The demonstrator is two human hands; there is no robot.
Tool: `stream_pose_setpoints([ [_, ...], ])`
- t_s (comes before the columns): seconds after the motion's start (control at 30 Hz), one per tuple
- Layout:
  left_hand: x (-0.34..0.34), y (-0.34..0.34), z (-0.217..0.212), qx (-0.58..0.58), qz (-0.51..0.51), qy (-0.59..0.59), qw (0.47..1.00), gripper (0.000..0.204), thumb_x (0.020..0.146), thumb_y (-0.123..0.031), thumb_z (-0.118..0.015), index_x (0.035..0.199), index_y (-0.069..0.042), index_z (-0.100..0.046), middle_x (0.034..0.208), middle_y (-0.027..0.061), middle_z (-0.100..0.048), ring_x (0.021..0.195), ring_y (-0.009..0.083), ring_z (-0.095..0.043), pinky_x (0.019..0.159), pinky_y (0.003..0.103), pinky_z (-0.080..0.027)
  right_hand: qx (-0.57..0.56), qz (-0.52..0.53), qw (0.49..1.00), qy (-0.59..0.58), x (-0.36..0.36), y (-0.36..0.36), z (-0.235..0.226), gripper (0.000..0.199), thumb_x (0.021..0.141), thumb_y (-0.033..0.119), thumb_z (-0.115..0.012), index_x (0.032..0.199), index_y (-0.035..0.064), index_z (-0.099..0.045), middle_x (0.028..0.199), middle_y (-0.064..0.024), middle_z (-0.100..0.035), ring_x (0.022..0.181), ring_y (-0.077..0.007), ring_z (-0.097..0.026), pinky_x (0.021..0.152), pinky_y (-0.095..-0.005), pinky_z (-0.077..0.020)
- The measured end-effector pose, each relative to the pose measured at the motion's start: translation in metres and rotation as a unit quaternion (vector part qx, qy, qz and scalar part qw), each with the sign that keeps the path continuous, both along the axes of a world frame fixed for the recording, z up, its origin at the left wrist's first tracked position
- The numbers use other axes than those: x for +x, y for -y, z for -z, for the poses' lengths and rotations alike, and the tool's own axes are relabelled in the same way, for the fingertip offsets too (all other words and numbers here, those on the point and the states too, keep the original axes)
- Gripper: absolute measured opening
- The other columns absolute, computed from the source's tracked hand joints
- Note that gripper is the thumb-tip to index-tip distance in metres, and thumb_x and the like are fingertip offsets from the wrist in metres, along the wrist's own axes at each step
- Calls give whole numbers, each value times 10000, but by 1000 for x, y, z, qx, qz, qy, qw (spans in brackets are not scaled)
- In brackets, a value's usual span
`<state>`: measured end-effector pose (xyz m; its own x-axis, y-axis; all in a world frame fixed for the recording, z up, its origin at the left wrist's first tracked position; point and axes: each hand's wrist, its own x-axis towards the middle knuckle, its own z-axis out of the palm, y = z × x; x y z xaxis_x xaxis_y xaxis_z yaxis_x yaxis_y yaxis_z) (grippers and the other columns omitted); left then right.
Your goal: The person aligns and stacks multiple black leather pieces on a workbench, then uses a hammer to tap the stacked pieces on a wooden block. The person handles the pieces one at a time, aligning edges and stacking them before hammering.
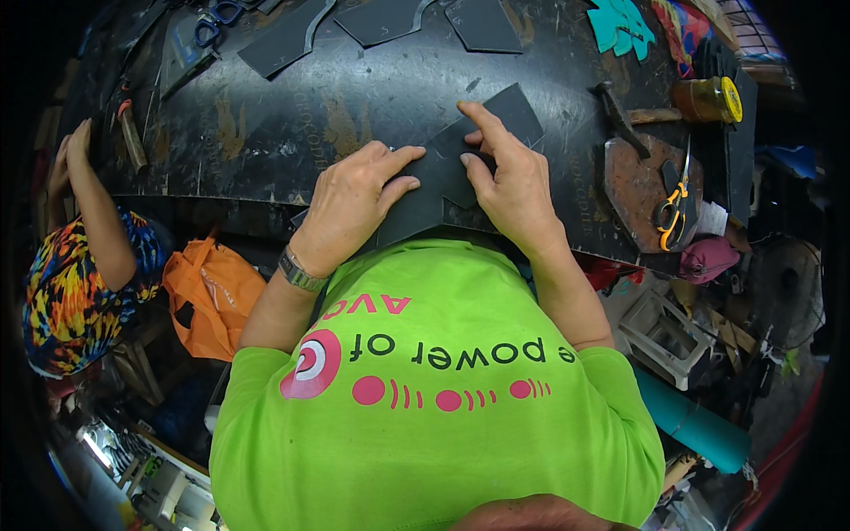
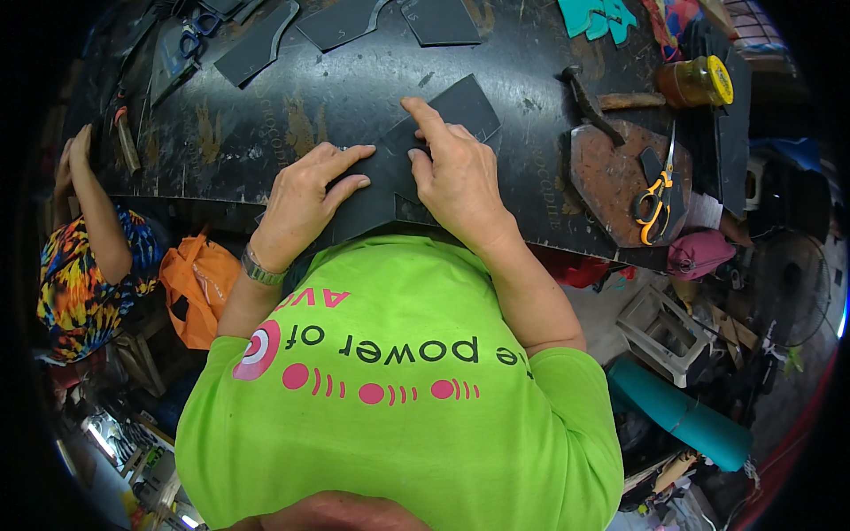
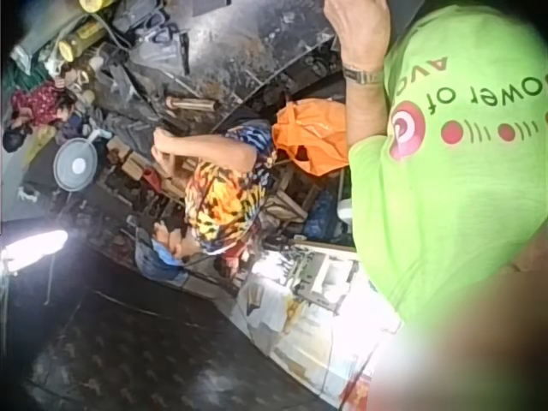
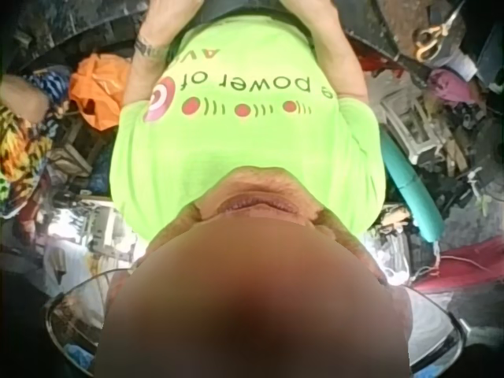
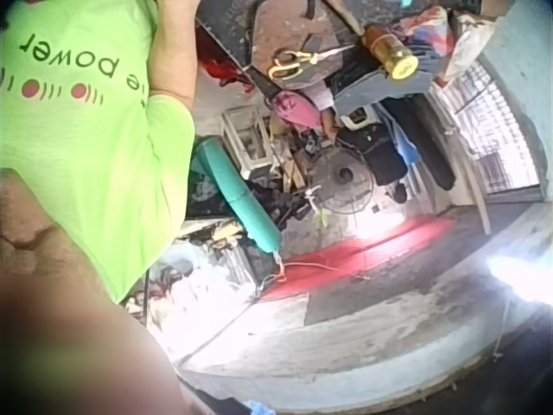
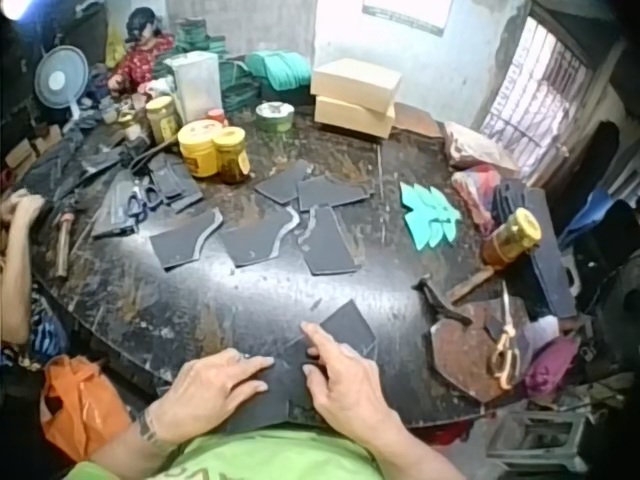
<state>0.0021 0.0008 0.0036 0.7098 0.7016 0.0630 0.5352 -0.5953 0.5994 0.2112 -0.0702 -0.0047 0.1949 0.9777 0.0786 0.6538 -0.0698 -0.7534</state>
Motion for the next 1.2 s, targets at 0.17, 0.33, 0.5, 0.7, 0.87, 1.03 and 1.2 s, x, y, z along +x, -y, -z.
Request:
stream_pose_setpoints([
  [0.17, 2, 2, 0, 13, 2, -5, 1000, 347, 897, -202, -739, 1227, -103, -699, 909, 95, -628, 802, 299, -672, 720, 396, -552, 5, -2, 1000, 21, 1, -1, 0, 618, 861, -3, -706, 1434, 177, -562, 1033, -164, -737, 908, -291, -748, 811, -363, -576],
  [0.33, 4, 4, -1, 36, 16, -35, 999, 376, 885, -178, -750, 1254, -119, -710, 943, 88, -624, 833, 274, -656, 745, 372, -532, 8, -6, 1000, 25, 2, -2, 0, 634, 858, -1, -709, 1442, 190, -553, 1013, -160, -734, 884, -298, -743, 799, -371, -574],
  [0.5, 6, 3, 1, 109, 65, -59, 990, 397, 877, -201, -747, 1268, -145, -704, 1241, 75, -597, 1141, 257, -576, 926, 394, -452, -6, -16, 1000, 26, 3, -1, -1, 688, 843, -5, -725, 1468, 204, -528, 1024, -159, -728, 877, -295, -736, 794, -381, -573],
  [0.7, 1, -23, 0, 107, 118, -49, 986, 354, 899, -240, -730, 1237, -133, -728, 1400, 111, -571, 1248, 295, -552, 1002, 432, -434, -15, -58, 998, 15, 8, -2, -4, 842, 794, -41, -757, 1535, 219, -454, 1048, -148, -673, 950, -290, -675, 851, -372, -552],
  [0.87, 19, -45, -2, -146, 103, 80, 981, 422, 905, -136, -745, 1319, -101, -668, 1226, 168, -675, 1088, 320, -677, 954, 417, -542, 3, -102, 994, 40, 18, 4, -11, 875, 778, -61, -757, 1555, 175, -431, 1015, -132, -638, 913, -266, -617, 859, -375, -506],
  [1.03, 36, -43, -2, -323, 48, 162, 931, 493, 904, -12, -722, 1380, -92, -618, 1143, 123, -705, 998, 152, -681, 919, 306, -562, 85, -100, 990, 46, 23, 11, -14, 883, 774, -69, -758, 1561, 150, -424, 904, -99, -621, 834, -232, -596, 837, -359, -496],
  [1.2, 31, -48, -4, -349, 46, 173, 920, 493, 921, 18, -687, 1397, -94, -620, 1236, 73, -684, 1029, 94, -643, 941, 276, -546, 86, -6, 993, -82, 21, 14, -12, 861, 781, -53, -772, 1546, 152, -434, 996, -118, -687, 793, -218, -643, 745, -339, -537],
])
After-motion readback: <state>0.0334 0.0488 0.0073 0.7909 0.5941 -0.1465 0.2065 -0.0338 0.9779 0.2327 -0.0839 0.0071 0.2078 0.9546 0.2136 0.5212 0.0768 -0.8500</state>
